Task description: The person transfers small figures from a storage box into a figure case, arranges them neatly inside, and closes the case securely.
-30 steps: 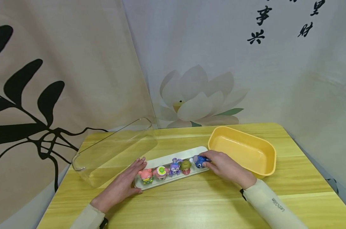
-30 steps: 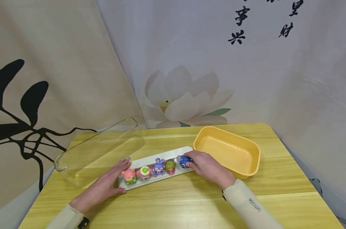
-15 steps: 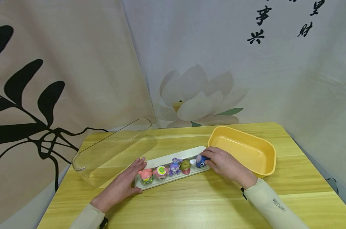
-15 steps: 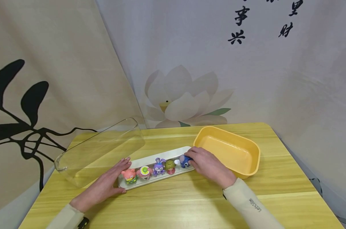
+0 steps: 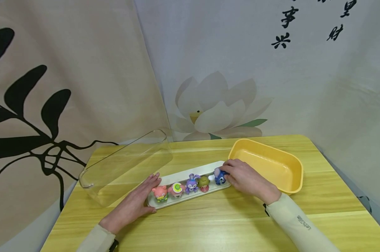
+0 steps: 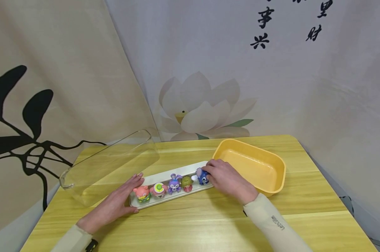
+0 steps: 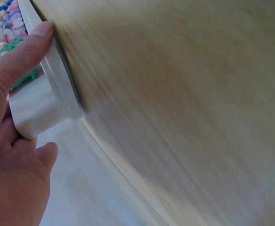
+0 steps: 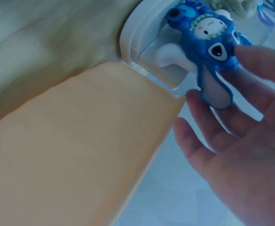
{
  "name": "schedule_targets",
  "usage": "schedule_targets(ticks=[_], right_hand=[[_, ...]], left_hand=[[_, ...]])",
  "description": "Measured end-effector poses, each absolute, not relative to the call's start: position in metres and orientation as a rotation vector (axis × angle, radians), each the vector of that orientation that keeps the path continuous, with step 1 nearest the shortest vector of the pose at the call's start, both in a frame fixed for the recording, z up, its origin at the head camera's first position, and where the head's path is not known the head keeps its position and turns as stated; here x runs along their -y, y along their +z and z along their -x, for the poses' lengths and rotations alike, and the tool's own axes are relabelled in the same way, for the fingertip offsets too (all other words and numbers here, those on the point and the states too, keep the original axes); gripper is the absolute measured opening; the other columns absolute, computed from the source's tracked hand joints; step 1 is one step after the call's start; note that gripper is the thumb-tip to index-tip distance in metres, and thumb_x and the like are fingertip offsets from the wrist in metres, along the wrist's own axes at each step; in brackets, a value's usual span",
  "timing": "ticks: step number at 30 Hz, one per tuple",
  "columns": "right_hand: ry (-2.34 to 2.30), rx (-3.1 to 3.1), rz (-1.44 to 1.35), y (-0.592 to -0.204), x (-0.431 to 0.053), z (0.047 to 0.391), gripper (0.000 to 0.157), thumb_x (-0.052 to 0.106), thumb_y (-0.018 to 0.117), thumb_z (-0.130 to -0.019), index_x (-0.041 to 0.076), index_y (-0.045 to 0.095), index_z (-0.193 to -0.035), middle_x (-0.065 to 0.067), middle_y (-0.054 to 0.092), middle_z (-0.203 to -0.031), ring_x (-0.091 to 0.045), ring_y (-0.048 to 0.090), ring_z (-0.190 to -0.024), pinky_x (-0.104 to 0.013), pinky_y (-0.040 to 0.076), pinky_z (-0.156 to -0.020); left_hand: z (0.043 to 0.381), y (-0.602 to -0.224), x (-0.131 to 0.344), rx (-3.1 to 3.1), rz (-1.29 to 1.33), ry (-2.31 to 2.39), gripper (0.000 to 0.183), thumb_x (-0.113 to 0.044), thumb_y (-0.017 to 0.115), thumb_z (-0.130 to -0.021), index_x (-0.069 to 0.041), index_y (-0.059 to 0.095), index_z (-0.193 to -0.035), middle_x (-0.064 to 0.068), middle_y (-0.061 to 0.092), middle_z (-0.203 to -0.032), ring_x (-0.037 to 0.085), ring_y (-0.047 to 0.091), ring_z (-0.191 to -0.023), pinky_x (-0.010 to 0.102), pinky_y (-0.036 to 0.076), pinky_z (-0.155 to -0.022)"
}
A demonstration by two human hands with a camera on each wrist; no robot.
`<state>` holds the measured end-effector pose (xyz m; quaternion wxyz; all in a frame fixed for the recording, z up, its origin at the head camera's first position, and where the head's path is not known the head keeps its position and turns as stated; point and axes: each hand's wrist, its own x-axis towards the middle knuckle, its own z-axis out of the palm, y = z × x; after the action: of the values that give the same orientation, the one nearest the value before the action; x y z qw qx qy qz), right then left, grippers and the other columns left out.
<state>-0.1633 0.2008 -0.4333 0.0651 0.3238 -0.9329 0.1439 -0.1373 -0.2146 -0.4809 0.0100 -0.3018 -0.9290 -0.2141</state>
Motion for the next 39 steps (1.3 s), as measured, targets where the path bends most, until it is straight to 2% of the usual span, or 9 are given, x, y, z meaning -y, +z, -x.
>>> schedule_targets(ticks=[7,20,28,34,39], right_hand=[[0.403,2.835,-0.94,-0.436,-0.199,0.164,0.041,0.019,0.082,-0.09,0.001,0.07,-0.126,-0.011,0.066,-0.124,-0.029,0.062,-0.115,-0.047,0.054,-0.101],[0.34,2.765,-1.008,-0.438,-0.199,0.165,0.038,0.015,0.084,-0.088,0.001,0.071,-0.121,-0.009,0.069,-0.119,-0.03,0.064,-0.112,-0.048,0.055,-0.098],[0.466,2.795,-0.89,-0.434,-0.207,0.158,0.053,0.021,0.083,-0.086,0.006,0.066,-0.134,-0.013,0.062,-0.136,-0.034,0.057,-0.127,-0.054,0.05,-0.106],[0.571,2.752,-0.807,-0.428,-0.224,0.152,0.053,0.024,0.081,-0.087,0.009,0.066,-0.136,-0.012,0.059,-0.141,-0.034,0.055,-0.13,-0.055,0.048,-0.108],[0.627,2.755,-0.726,-0.427,-0.238,0.149,0.054,0.027,0.078,-0.091,0.01,0.064,-0.139,-0.011,0.055,-0.146,-0.036,0.051,-0.135,-0.057,0.045,-0.111]], left_hand=[[0.137,-0.481,0.215,2.895,0.941,-0.654,0.102,-0.017,0.096,-0.071,-0.004,0.043,-0.157,0.007,0.028,-0.169,0.03,0.028,-0.154,0.049,0.038,-0.117],[0.137,-0.48,0.215,2.902,0.946,-0.653,0.102,-0.017,0.095,-0.072,-0.004,0.042,-0.157,0.007,0.027,-0.17,0.03,0.027,-0.155,0.05,0.038,-0.117],[0.137,-0.48,0.214,2.908,0.946,-0.625,0.103,-0.019,0.096,-0.071,-0.003,0.042,-0.157,0.008,0.028,-0.17,0.032,0.029,-0.154,0.05,0.038,-0.117],[0.138,-0.48,0.216,2.922,0.942,-0.561,0.104,-0.024,0.096,-0.072,-0.005,0.041,-0.158,0.005,0.028,-0.17,0.03,0.03,-0.153,0.05,0.035,-0.119],[0.139,-0.482,0.217,2.873,0.974,-0.534,0.106,-0.024,0.097,-0.068,-0.004,0.043,-0.157,0.007,0.033,-0.168,0.032,0.033,-0.152,0.053,0.033,-0.12]])
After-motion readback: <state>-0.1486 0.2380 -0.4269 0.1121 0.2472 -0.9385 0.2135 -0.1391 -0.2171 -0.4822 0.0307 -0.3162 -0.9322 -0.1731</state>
